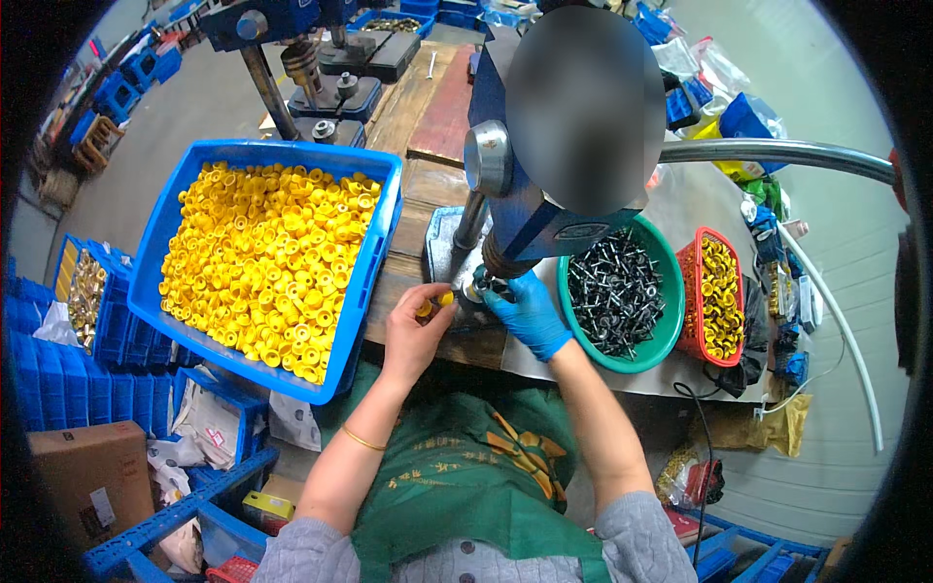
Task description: The person assembles parts by placing plastic caps and metal pins into a manual press machine and pulling the lever to press them together.
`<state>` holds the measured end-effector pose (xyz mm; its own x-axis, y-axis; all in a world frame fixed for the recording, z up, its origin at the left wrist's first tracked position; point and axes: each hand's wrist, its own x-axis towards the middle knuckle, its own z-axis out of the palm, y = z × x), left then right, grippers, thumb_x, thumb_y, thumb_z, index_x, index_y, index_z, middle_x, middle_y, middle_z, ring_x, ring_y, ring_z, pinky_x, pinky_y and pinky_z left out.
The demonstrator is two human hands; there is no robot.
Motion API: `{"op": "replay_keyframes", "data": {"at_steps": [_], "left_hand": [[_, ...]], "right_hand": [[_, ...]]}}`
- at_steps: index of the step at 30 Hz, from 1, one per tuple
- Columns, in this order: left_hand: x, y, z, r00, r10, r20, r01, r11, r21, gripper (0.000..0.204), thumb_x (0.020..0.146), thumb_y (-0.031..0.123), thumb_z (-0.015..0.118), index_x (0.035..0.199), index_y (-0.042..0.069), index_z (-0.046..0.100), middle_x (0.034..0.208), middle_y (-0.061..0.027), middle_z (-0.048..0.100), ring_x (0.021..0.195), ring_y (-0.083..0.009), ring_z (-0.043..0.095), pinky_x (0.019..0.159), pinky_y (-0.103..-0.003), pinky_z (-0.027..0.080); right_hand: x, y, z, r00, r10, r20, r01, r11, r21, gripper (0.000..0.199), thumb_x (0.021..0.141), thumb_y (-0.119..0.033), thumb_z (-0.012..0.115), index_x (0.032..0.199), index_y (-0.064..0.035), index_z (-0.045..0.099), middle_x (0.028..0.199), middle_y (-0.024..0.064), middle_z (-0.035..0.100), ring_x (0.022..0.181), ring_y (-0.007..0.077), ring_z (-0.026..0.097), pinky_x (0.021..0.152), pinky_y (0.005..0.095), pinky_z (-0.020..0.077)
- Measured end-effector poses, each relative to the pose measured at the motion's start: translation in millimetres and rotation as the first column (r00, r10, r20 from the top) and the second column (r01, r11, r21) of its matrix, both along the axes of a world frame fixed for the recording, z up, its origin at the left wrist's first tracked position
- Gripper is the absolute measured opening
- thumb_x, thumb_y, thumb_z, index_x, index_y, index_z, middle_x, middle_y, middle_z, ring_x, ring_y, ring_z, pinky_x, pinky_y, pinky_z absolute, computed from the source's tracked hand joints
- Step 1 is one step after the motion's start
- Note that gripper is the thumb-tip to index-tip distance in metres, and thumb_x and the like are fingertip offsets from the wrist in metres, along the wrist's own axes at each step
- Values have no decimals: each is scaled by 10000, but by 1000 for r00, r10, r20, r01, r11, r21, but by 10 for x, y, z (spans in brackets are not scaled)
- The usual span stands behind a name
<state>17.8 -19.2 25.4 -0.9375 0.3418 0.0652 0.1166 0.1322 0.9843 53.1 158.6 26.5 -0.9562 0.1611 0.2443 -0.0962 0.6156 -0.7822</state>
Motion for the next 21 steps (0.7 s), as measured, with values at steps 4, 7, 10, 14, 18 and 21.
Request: {"op": "replay_keyframes", "data": {"at_steps": [4, 7, 10, 14, 18, 21], "left_hand": [[19, -48, -43, 1000, 16, -2, -16, 999, -35, 222, 745, 53, 638, 959, 9, 598, 884, -43, 573, 759, -105, 525, 697, -222, 421], [8, -22, -118, 999, 34, -33, -35, 998, -45, 232, 719, 69, 657, 940, 20, 606, 858, -63, 579, 694, -108, 517, 642, -221, 427], [41, 132, -126, 998, 3, -55, -2, 1000, 25, 234, 726, 77, 654, 945, 13, 601, 830, -63, 576, 682, -112, 511, 633, -224, 426], [-22, 234, -332, 998, 44, 37, -47, 996, 81, 223, 751, 94, 644, 954, 13, 598, 792, -39, 564, 662, -97, 495, 610, -221, 417], [-61, 88, -323, 928, -28, 370, -32, 987, 155, 212, 780, 100, 626, 977, 26, 596, 758, 1, 556, 620, -49, 465, 557, -185, 382], [-71, 100, -351, 920, -53, 389, -46, 970, 241, 206, 794, 100, 612, 988, 31, 590, 738, 16, 551, 597, -33, 451, 534, -167, 360]], "right_hand": [[56, 440, 1268, 934, -196, -300, 217, 976, 38, 209, 822, -111, 518, 1001, -9, 553, 951, 103, 567, 820, 204, 538, 753, 319, 435], [74, 820, 2529, 769, -102, -631, 612, 405, 679, 415, 831, -172, 531, 1195, 18, 466, 1169, 166, 511, 1010, 242, 548, 875, 347, 418], [1138, 2735, 2790, 891, -197, -410, 444, 566, 695, 491, 803, -169, 557, 1229, 19, 403, 1198, 181, 479, 1051, 246, 512, 901, 339, 385], [1920, 1254, 2281, 981, -160, 111, 92, 882, 462, 671, 745, -161, 610, 1298, 21, 277, 1255, 211, 415, 1134, 253, 441, 953, 322, 318], [1491, 539, 1628, 875, 72, 479, -22, 994, -109, 838, 677, -141, 668, 1349, 20, 193, 1300, 237, 363, 1222, 255, 349, 996, 319, 253], [1344, 416, 1803, 911, 71, 407, -12, 989, -148, 848, 694, -148, 667, 1360, -3, 162, 1355, 207, 269, 1271, 248, 253, 1027, 333, 186]]}}
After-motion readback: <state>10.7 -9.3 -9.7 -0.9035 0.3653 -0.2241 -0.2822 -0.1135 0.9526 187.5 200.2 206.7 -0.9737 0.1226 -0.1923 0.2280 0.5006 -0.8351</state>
